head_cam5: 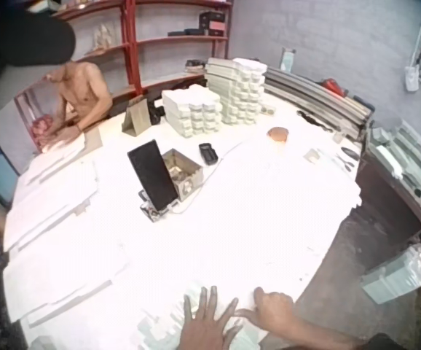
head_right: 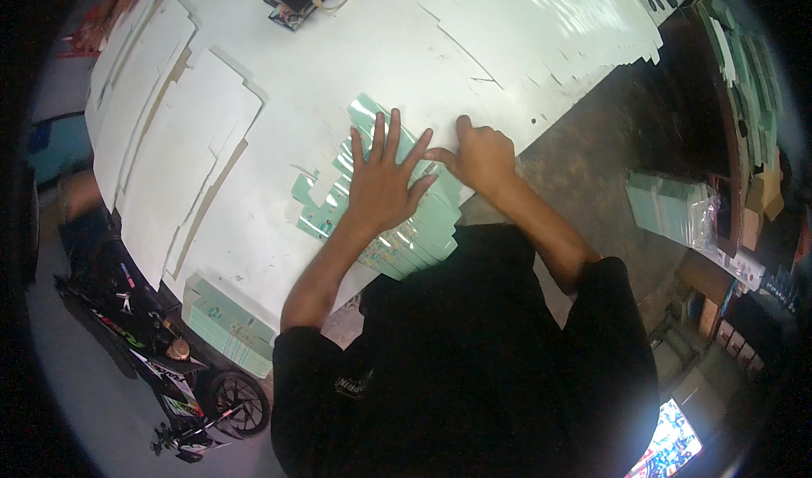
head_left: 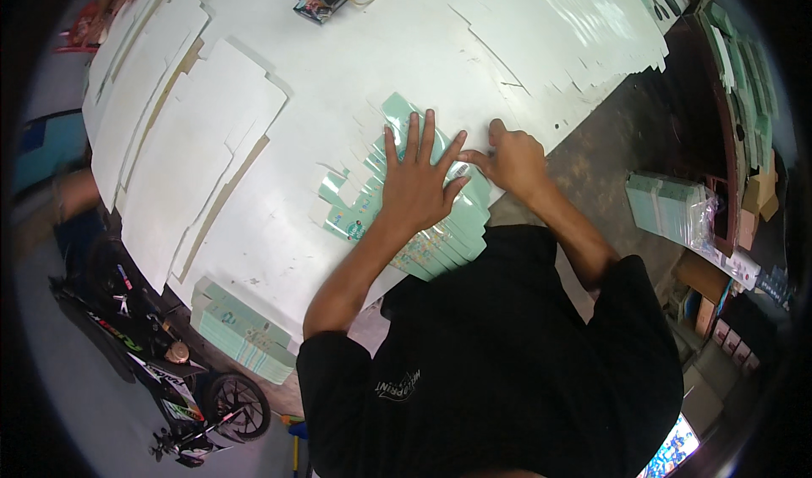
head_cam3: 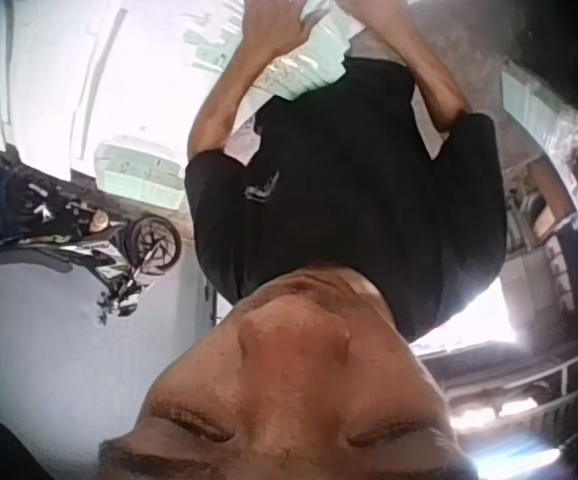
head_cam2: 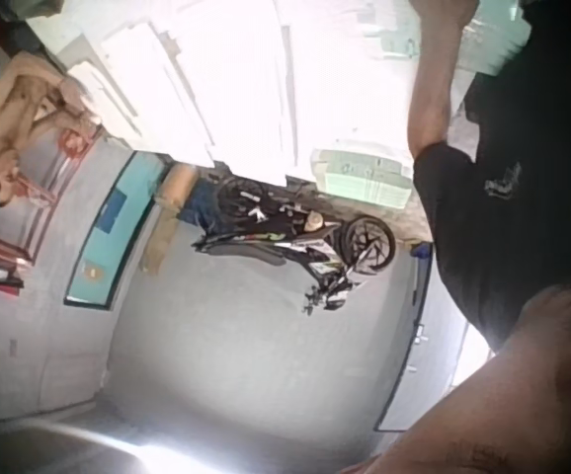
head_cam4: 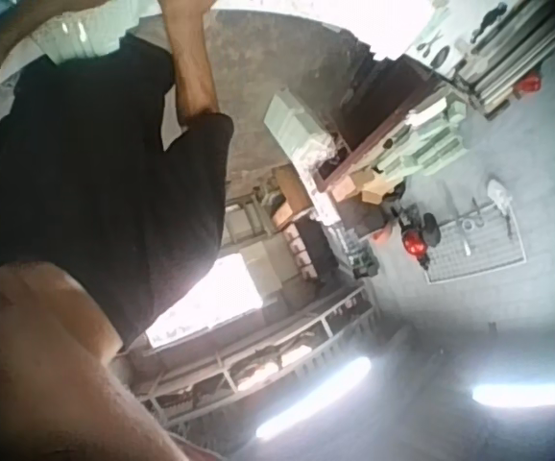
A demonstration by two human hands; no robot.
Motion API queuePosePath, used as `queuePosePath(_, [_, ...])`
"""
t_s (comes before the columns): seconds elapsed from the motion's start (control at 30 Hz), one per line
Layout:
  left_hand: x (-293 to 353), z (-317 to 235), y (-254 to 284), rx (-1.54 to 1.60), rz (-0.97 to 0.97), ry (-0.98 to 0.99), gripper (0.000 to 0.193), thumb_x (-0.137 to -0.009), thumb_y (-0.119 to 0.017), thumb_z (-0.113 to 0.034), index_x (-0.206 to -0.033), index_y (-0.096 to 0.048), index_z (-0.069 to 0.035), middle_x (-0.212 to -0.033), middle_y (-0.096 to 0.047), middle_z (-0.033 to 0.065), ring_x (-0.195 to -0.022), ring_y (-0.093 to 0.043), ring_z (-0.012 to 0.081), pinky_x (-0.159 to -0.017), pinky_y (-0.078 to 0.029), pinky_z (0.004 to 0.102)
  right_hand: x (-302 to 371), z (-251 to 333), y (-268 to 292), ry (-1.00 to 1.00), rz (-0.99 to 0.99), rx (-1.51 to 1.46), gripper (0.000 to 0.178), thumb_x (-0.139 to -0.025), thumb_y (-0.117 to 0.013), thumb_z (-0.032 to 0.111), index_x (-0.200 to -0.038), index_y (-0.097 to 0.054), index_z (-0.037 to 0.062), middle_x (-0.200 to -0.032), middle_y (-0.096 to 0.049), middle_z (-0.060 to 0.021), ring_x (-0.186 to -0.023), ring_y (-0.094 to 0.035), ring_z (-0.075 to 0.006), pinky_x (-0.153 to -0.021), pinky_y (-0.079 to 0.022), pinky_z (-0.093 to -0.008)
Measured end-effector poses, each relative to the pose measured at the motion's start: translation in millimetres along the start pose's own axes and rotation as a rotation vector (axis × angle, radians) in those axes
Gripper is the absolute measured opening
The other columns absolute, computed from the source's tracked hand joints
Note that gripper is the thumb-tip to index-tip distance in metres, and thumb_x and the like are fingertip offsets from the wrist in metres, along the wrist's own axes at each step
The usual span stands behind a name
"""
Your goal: The person repeatedly picks up light green paper sheets from a table, aligns them, and stacks them into a neat pile. They occasionally adjust the stack and move other items on the table to clear space.
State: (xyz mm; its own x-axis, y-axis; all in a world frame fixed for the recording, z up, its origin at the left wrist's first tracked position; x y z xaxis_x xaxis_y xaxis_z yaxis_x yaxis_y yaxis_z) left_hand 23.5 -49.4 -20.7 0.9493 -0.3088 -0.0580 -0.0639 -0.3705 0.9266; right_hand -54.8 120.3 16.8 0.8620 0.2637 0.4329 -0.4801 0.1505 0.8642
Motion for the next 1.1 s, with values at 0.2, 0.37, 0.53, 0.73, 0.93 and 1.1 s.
queuePosePath(0.2, [-9,-4,9,-0.031,0.042,-0.023,0.069,-0.102,-0.057,-0.056,-0.16,-0.047,-0.022,-0.17,-0.024,0.0291,-0.159,-0.017,0.0495,-0.119,-0.008,0.0796,-24,-50,10,0.352,-0.501,-0.257,0.059,-0.093,-0.077,0.05,-0.12,-0.066,-0.0019,-0.079,-0.073,-0.0201,-0.072,-0.074,-0.0386,-0.066,-0.06,-0.0463])
queuePosePath(0.37, [-7,0,-2,-0.004,-0.031,-0.104,0.071,-0.102,-0.058,-0.055,-0.158,-0.049,-0.011,-0.169,-0.033,0.0225,-0.157,-0.027,0.0456,-0.126,-0.015,0.0675,-87,-81,31,0.405,-0.889,0.156,0.049,-0.095,-0.076,0.023,-0.136,-0.063,-0.0005,-0.11,-0.07,-0.0264,-0.098,-0.073,-0.0394,-0.087,-0.06,-0.0436])
queuePosePath(0.53, [-7,-2,11,0.042,0.004,-0.086,0.07,-0.102,-0.06,-0.048,-0.158,-0.047,-0.008,-0.162,-0.043,0.0245,-0.152,-0.036,0.0473,-0.127,-0.022,0.0612,-33,-44,15,0.366,-0.397,-0.366,0.046,-0.096,-0.069,0.009,-0.141,-0.061,0.0049,-0.111,-0.065,-0.0229,-0.096,-0.068,-0.0402,-0.082,-0.055,-0.0472])
queuePosePath(0.73, [-3,6,-1,0.136,-0.106,-0.078,0.064,-0.103,-0.06,-0.033,-0.158,-0.045,-0.006,-0.165,-0.039,0.0247,-0.151,-0.038,0.0479,-0.126,-0.021,0.063,-27,-19,4,0.502,-0.601,-0.008,0.042,-0.1,-0.067,0.019,-0.132,-0.061,-0.0065,-0.099,-0.065,-0.0227,-0.087,-0.067,-0.0406,-0.077,-0.053,-0.0501])
queuePosePath(0.93, [-3,-9,-4,-0.097,-0.036,-0.264,0.08,-0.086,-0.067,-0.016,-0.161,-0.041,-0.006,-0.171,-0.029,0.0234,-0.158,-0.026,0.0462,-0.121,-0.013,0.0771,-14,-14,-42,0.403,-0.051,-0.571,0.024,-0.094,-0.063,0.017,-0.105,-0.067,-0.0051,-0.092,-0.07,-0.03,-0.088,-0.068,-0.0495,-0.079,-0.054,-0.0523])
queuePosePath(1.1, [-6,-10,22,0.043,0.103,-0.195,0.089,-0.087,-0.073,-0.047,-0.163,-0.041,-0.012,-0.173,-0.023,0.0235,-0.16,-0.019,0.0454,-0.118,-0.009,0.0816,-61,-49,23,0.297,-0.58,-0.235,0.032,-0.097,-0.071,0.029,-0.116,-0.073,0.0038,-0.098,-0.074,-0.0236,-0.092,-0.072,-0.0402,-0.083,-0.057,-0.0496])
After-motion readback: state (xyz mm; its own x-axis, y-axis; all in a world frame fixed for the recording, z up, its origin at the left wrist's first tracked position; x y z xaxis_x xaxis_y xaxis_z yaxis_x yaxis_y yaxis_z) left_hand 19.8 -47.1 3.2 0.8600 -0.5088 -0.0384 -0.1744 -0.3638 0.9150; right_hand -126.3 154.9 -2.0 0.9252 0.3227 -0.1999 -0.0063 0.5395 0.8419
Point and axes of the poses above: each hand's wrist, its own x-axis away from the middle knuckle, its own y-axis out of the back of the hand, z = x × y, the point moved 3 cm from there along -x, towards the middle knuckle
